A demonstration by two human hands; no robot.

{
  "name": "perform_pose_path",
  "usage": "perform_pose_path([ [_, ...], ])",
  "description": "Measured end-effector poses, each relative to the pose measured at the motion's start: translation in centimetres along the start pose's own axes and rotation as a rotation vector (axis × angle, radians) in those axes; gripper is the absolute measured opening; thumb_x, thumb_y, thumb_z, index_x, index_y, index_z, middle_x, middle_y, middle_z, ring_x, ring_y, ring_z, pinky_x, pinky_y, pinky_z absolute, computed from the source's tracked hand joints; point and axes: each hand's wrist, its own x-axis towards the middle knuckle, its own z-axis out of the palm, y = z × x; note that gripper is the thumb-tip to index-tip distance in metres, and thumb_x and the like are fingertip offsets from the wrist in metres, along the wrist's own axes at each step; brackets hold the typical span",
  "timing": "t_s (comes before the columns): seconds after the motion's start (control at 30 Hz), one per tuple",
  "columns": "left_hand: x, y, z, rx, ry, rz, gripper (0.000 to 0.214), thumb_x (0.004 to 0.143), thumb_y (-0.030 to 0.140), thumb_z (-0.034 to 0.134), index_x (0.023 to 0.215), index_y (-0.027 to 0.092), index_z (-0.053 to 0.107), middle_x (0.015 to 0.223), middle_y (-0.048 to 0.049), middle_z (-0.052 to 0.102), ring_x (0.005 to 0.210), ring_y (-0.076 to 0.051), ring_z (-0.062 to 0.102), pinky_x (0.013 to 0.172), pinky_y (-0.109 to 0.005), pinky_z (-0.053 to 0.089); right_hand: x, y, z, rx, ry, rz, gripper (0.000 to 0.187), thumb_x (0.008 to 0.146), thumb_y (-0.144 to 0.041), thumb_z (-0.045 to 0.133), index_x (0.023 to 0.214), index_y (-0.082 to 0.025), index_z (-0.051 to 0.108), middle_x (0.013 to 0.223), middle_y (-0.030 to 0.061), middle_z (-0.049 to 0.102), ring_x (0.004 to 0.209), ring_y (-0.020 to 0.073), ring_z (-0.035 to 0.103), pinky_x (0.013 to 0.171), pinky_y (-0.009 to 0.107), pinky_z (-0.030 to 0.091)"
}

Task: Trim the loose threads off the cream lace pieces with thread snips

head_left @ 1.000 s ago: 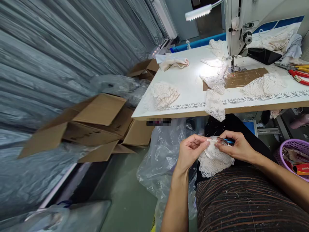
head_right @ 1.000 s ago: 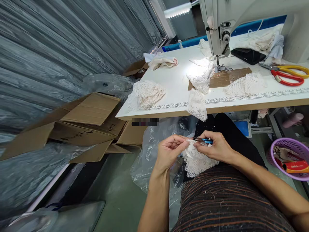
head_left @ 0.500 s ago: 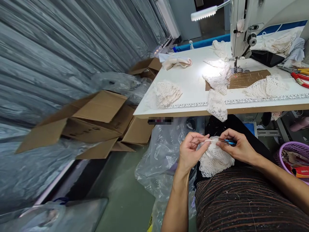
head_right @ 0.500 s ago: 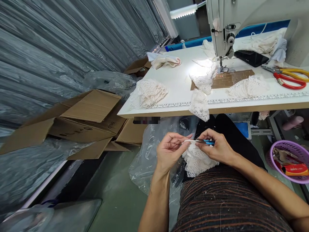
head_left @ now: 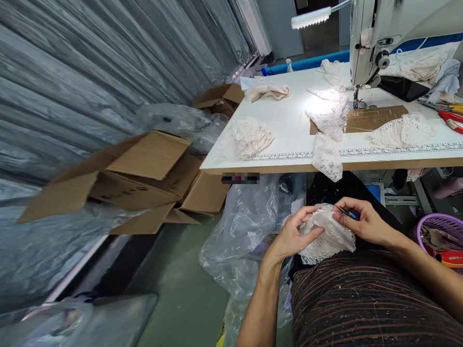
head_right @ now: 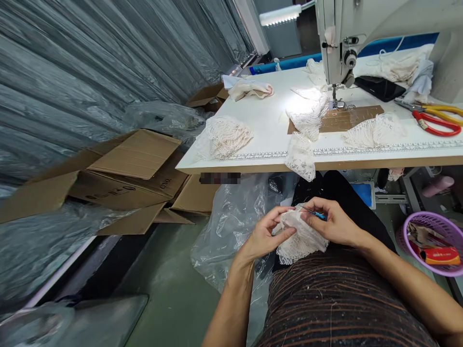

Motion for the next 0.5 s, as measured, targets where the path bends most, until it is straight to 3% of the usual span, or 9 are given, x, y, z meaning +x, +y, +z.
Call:
perform_pose_path([
  [0.13,-0.4,-0.9,-0.5,-0.090,-0.066,-0.043,0.049,0.081,0.041,0.072,0.123,0.018,0.059,0.093,-0.0079,0.074,0.080,-0.019,0.070,0.069,-0.027,0.054,-0.6,1.3,-0.8,-0.024,0.054,0.115,0.036,0.084,-0.054,0.062,0.078,-0.019,0.057,0.064,-0.0032,0.051,0.057,0.0106,0.044,0.054,0.024,0.038],
  [0.23,0.1,-1.8,-0.5,0.101,0.061,0.013,0.044,0.081,0.037,0.072,0.120,0.019,0.062,0.100,-0.0081,0.072,0.087,-0.020,0.069,0.079,-0.032,0.055,-0.8,3.2,-1.2,-0.251,0.108,0.149,0.028,0.083,-0.047,0.061,0.079,-0.019,0.060,0.068,-0.0017,0.055,0.057,0.0112,0.043,0.055,0.025,0.037],
  [0.33,0.7,-2.9,-0.5,0.343,0.155,0.127,0.039,0.080,0.033,0.072,0.117,0.022,0.065,0.120,-0.0107,0.067,0.112,-0.025,0.064,0.101,-0.041,0.048,-0.7,4.3,-1.5,-0.477,0.213,0.143,0.016,0.081,-0.036,0.063,0.079,-0.020,0.061,0.079,0.0010,0.059,0.059,0.0115,0.046,0.058,0.027,0.038],
  [0.4,0.7,-4.0,-0.9,0.394,0.120,0.143,0.047,0.080,0.036,0.073,0.124,0.023,0.063,0.133,-0.0128,0.061,0.127,-0.028,0.056,0.110,-0.046,0.042,-0.5,4.5,-1.3,-0.527,0.213,0.120,0.013,0.083,-0.032,0.061,0.076,-0.020,0.060,0.079,0.0010,0.058,0.059,0.0117,0.047,0.059,0.027,0.039],
  [0.5,0.5,-6.3,-1.8,0.381,0.061,0.065,0.074,0.068,0.043,0.082,0.135,0.024,0.056,0.147,-0.0147,0.049,0.139,-0.033,0.045,0.117,-0.051,0.035,0.0,4.5,-0.4,-0.558,0.130,0.070,0.013,0.085,-0.031,0.061,0.078,-0.021,0.057,0.079,-0.0002,0.057,0.059,0.0116,0.047,0.060,0.027,0.041],
])
